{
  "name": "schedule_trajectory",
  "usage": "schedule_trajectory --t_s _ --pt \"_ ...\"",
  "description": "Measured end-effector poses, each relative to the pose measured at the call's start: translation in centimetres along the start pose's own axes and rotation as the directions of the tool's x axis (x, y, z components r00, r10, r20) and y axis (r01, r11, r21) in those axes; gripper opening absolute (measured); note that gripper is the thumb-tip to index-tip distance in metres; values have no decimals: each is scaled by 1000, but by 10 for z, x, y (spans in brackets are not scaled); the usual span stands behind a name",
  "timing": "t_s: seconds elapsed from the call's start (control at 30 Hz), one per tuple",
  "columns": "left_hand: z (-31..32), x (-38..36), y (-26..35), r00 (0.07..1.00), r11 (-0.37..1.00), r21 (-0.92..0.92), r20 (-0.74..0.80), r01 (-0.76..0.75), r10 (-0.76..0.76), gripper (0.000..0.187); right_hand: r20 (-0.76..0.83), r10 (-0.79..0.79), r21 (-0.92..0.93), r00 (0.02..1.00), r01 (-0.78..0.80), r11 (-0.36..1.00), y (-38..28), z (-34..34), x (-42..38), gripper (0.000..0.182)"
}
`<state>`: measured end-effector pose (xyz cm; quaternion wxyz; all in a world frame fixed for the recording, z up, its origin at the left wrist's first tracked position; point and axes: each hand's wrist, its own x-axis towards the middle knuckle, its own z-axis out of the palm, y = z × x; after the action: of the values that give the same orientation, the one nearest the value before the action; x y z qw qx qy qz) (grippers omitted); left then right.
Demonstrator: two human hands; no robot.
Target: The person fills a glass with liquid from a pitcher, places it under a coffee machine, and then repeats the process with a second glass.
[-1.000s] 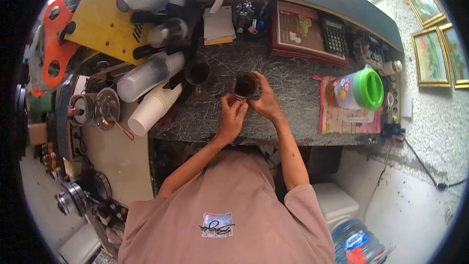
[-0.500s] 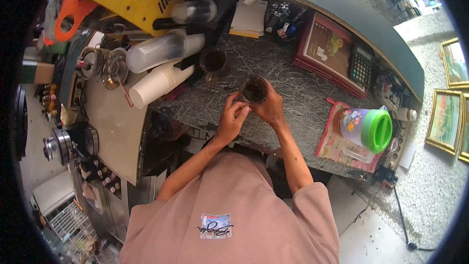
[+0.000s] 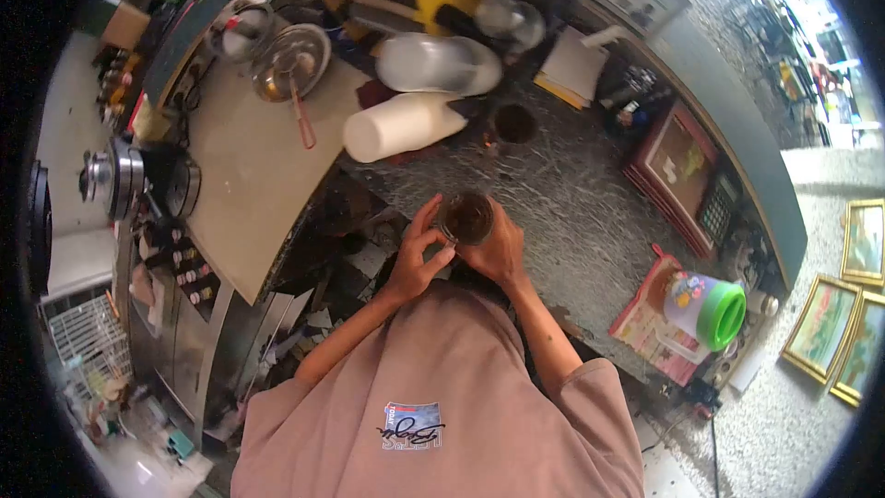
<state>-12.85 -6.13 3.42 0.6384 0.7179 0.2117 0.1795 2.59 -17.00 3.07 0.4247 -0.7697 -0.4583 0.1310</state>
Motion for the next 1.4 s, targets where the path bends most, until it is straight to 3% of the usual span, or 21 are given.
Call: schedule_trajectory --t_s 0.07,0.17,0.33,0.5,0.67,0.77,0.93,1.03,1.4 --pt "-23 -14 -3 998 999 -42 -63 -2 0 17 42 77 16 996 -78 997 -20 23 3 72" --pt "-64 -31 -10 992 998 5 -101 -70 70 16 33 54 73 998 -57 996 -53 62 13 67" --pt "-150 -60 -6 987 992 52 -107 -111 116 18 154 -112 42 982 107 993 -97 127 39 70" --pt "-221 -94 -15 969 997 58 -239 -54 67 19 242 -197 158 950 162 974 -151 195 66 71" --pt "-277 -126 -16 922 999 48 -386 -2 20 19 402 -323 189 857 267 945 -201 255 90 69" --pt "-303 -144 -22 878 998 41 -479 41 -16 14 457 -358 206 814 295 933 -216 293 99 68" --pt "-339 -167 -30 760 988 152 -646 34 73 14 483 -478 333 734 350 875 -248 352 114 74" --pt "-354 -179 -33 671 998 61 -740 -2 47 15 545 -498 341 675 363 867 -268 378 118 79" --pt "-411 -215 -54 510 998 41 -860 49 10 17 683 -515 378 518 353 856 -318 462 129 82"
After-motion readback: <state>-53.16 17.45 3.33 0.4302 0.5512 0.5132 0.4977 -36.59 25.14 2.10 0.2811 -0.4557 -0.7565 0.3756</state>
